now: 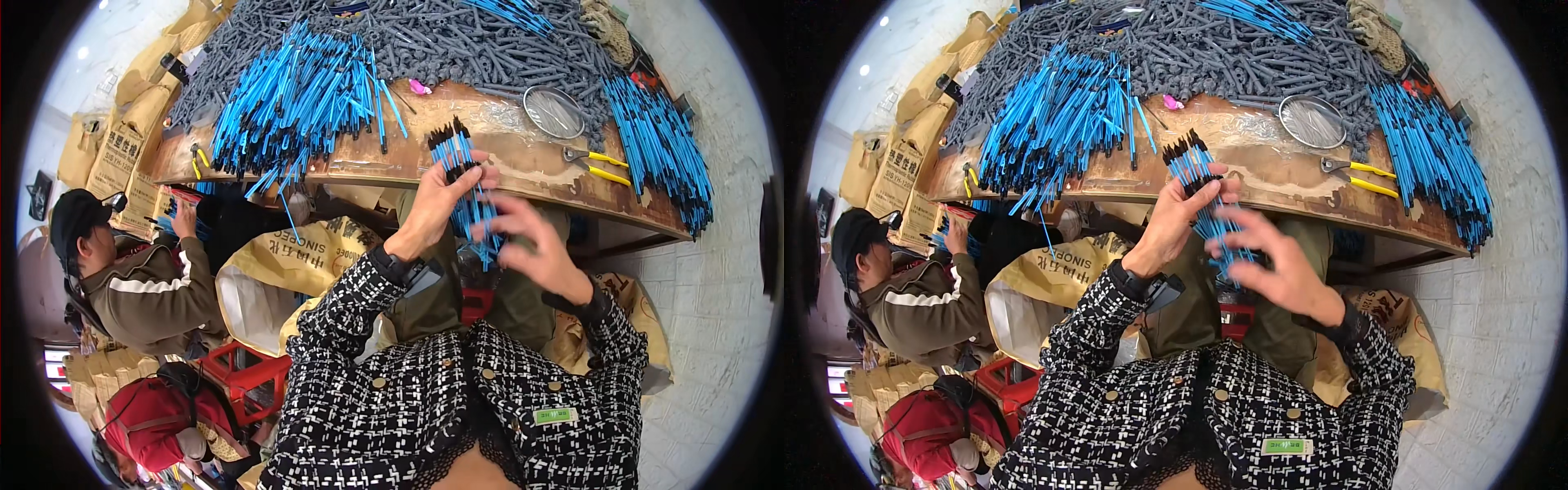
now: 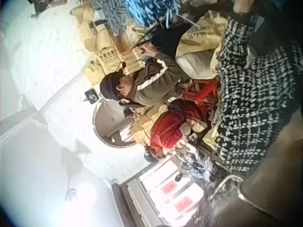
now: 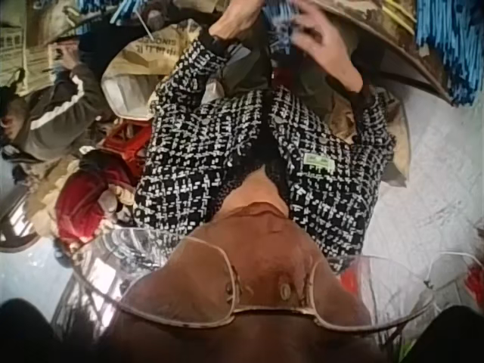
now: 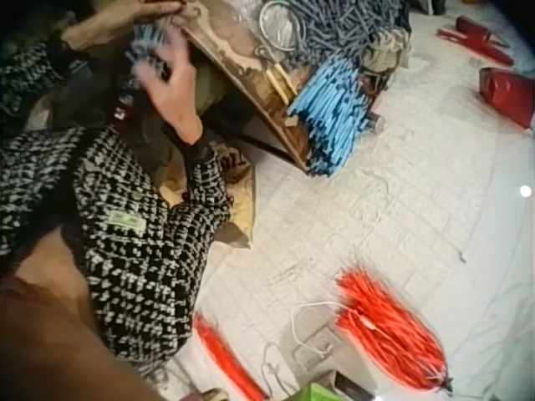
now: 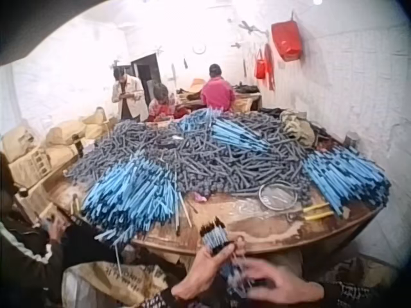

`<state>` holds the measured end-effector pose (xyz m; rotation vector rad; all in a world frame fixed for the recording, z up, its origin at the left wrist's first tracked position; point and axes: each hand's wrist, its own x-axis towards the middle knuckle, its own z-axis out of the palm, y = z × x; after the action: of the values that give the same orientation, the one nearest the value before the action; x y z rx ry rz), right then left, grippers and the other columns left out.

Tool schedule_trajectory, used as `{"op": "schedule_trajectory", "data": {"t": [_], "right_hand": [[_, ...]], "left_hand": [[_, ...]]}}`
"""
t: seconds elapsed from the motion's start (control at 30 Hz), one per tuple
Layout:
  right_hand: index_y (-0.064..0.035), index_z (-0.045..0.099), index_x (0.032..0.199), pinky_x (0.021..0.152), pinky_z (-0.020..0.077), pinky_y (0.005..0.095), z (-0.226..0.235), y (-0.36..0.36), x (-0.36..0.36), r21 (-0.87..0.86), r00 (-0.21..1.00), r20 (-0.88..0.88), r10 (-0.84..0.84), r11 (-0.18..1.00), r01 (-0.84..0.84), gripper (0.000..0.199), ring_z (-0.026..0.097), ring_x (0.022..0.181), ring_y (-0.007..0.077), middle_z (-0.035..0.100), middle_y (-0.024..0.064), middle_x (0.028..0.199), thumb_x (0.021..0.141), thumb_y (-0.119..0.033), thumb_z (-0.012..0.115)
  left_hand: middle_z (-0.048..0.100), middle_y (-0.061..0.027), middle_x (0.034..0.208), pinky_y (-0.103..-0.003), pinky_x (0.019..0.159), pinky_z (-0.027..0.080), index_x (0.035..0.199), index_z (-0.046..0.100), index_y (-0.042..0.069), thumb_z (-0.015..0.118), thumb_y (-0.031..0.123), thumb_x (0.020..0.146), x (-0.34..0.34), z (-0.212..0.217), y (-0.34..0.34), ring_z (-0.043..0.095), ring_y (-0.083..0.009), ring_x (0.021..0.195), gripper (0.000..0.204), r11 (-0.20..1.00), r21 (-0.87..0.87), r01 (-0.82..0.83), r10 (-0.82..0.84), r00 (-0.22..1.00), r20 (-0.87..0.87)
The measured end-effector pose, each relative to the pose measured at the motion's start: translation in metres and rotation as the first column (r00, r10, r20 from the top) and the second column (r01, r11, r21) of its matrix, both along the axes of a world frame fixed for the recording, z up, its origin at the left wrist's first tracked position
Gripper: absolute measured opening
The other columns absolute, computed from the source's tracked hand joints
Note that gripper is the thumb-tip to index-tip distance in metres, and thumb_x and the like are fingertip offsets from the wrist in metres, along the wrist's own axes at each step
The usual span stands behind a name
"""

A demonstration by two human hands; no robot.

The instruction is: Bundling and assembling blue-tipped components using plastic connectors and a pair of pliers.

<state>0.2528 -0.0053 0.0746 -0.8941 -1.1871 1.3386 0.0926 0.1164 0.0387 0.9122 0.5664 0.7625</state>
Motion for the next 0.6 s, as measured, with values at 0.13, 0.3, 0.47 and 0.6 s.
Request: {"op": "schedule_trajectory", "data": {"t": [0.13,0.3,0.47,0.6], "right_hand": [[-0.0011,0.056,0.128,0.102,0.0419,0.0362,0.006,-0.017,-0.005,0.141,0.73,0.65,0.212,0.91,-0.39,0.039,0.057,0.118,0.0225,0.065,0.0083,0.119,0.091,-0.012,0.063],[0.0013,0.057,0.127,0.1,0.0437,0.0346,0.013,-0.018,0.011,0.166,0.9,0.411,0.144,0.959,-0.229,0.038,0.058,0.11,0.0196,0.062,0.0113,0.12,0.092,-0.012,0.061],[0.0008,0.056,0.13,0.088,0.0474,0.0293,0.023,0.014,0.051,0.092,0.93,0.303,-0.209,0.977,0.19,0.042,0.058,0.095,0.0132,0.061,0.0067,0.11,0.089,-0.005,0.062],[-0.0008,0.059,0.128,0.08,0.0483,0.0258,0.043,0.045,0.035,0.398,0.784,0.465,-0.411,0.888,0.23,0.04,0.059,0.087,0.0108,0.061,0.0058,0.1,0.089,-0.002,0.062]], "left_hand": [[0.068,-0.0096,0.113,-0.032,0.088,0.054,0.13,0.056,0.002,0.058,0.006,0.097,0.005,-0.006,0.002,0.067,-0.0183,0.099,0.033,0.995,0.099,0.005,-0.006,1.0,0.016],[0.069,-0.0099,0.112,-0.031,0.089,0.053,0.129,0.057,0.002,0.057,0.005,0.097,0.001,-0.005,-0.004,0.066,-0.017,0.103,0.031,0.937,0.346,0.059,-0.047,0.998,-0.044],[0.07,-0.0083,0.109,-0.029,0.089,0.052,0.126,0.059,0.002,0.056,0.001,0.097,0.008,0.01,-0.005,0.066,-0.0162,0.103,0.029,0.975,0.153,0.162,-0.164,0.986,-0.001],[0.07,-0.0083,0.108,-0.029,0.089,0.052,0.124,0.06,0.001,0.056,0.001,0.096,0.009,0.016,-0.008,0.066,-0.016,0.102,0.028,0.967,0.19,0.168,-0.152,0.984,-0.097]]}}
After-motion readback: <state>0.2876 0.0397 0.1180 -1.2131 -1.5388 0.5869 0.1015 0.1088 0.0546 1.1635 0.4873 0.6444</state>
